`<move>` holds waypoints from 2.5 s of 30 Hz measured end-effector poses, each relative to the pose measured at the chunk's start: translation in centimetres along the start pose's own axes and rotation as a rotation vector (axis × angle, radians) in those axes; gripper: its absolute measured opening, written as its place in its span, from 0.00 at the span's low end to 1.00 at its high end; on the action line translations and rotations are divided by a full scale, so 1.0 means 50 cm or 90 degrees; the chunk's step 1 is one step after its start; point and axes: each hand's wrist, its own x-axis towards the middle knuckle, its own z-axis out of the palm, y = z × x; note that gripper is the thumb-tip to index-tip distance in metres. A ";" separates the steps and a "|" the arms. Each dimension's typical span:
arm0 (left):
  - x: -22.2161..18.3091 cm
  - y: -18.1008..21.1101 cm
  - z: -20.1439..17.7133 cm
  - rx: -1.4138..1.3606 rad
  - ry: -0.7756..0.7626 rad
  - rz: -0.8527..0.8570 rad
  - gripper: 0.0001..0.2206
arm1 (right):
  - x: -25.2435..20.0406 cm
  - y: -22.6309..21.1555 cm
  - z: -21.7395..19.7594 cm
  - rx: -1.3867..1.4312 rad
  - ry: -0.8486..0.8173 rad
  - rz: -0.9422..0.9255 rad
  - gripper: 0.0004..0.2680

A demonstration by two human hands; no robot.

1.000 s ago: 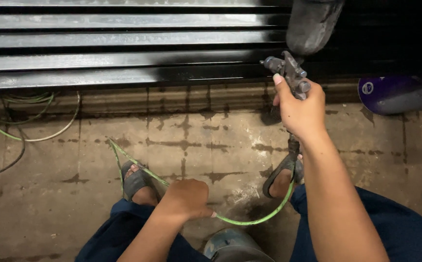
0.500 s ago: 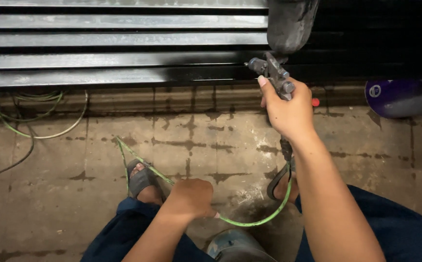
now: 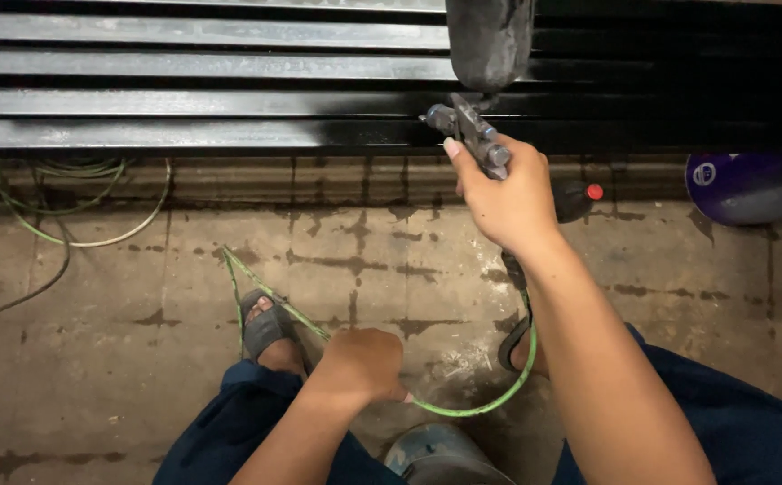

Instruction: Spray painting a set of parallel metal beams with black paint using a pneumatic spray gun.

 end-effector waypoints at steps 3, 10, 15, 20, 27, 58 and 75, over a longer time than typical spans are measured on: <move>-0.003 -0.001 -0.005 0.001 -0.008 0.005 0.21 | -0.002 -0.014 0.009 0.007 -0.005 0.011 0.15; -0.009 0.003 -0.013 0.010 -0.042 0.001 0.21 | -0.003 -0.035 0.027 0.027 -0.031 -0.009 0.16; -0.001 0.000 -0.007 0.015 -0.045 0.010 0.21 | 0.005 -0.045 0.046 0.012 -0.043 0.013 0.15; -0.002 -0.002 -0.002 0.000 -0.043 0.010 0.19 | 0.001 -0.050 0.058 0.031 -0.059 -0.017 0.16; 0.003 -0.001 -0.001 0.006 -0.046 -0.014 0.19 | -0.008 -0.080 0.063 0.048 -0.092 -0.007 0.16; 0.003 0.002 -0.003 0.003 -0.044 -0.014 0.19 | 0.013 -0.010 0.040 0.103 -0.018 -0.001 0.16; 0.020 -0.005 0.010 0.007 -0.023 0.014 0.19 | 0.016 0.048 -0.020 0.049 0.071 0.069 0.18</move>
